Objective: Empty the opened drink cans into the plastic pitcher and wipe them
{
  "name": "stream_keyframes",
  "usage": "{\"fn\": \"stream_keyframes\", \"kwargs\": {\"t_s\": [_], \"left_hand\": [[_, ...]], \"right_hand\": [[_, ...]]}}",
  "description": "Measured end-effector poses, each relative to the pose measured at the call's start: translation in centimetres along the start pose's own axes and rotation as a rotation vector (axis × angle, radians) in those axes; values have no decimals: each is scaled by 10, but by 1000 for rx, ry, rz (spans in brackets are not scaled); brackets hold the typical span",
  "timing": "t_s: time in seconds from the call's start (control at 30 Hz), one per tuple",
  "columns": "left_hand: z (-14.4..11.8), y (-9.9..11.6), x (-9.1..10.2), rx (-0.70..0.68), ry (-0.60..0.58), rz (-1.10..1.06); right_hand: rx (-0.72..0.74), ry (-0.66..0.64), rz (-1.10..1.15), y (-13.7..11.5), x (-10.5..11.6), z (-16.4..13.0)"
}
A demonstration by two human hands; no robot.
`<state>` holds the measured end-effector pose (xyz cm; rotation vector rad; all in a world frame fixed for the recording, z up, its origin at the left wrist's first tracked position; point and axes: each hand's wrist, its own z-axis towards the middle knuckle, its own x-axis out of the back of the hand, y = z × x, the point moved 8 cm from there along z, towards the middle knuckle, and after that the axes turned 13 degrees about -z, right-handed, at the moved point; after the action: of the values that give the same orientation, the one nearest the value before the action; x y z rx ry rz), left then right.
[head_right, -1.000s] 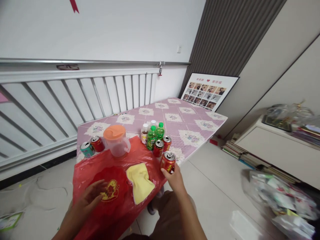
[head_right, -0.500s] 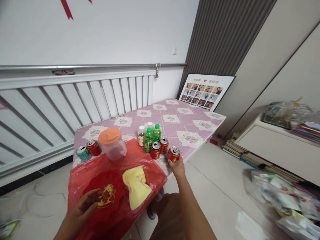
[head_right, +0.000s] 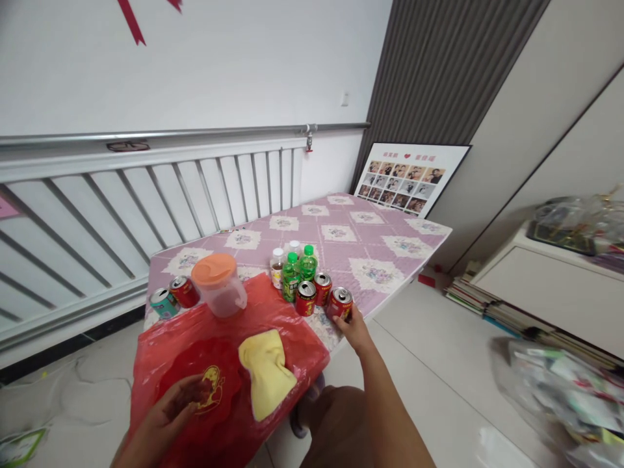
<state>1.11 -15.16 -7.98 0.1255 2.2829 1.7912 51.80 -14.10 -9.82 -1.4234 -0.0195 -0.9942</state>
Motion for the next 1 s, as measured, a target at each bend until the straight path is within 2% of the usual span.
{"fn": "stream_keyframes", "kwargs": {"t_s": [0.13,0.33,0.47,0.57,0.7,0.83,0.9,1.0], "left_hand": [[2,-1,-5,6,-10,6],[4,-5,-10,17,-34,6],[5,-8,-10,-13,-42,-21],[4,-8,-10,-18,-35,-21],[3,1,-15,-33,-47,-23],[2,10,-18,-49,-52,-67],[1,14,-16,-60,-33,-88],[2,20,-4,-78,3,-81]], "right_hand": [[-26,-36,65,2,0,1],[-86,-13,136,7,-2,-2],[-205,115,112,16,8,-18],[-298,245,64,14,18,-46],[-287,250,33,-14,1,-90],[-253,97,61,-54,-41,-119],[-182,29,46,-80,-60,-126],[1,-66,48,-129,-83,-138]]}}
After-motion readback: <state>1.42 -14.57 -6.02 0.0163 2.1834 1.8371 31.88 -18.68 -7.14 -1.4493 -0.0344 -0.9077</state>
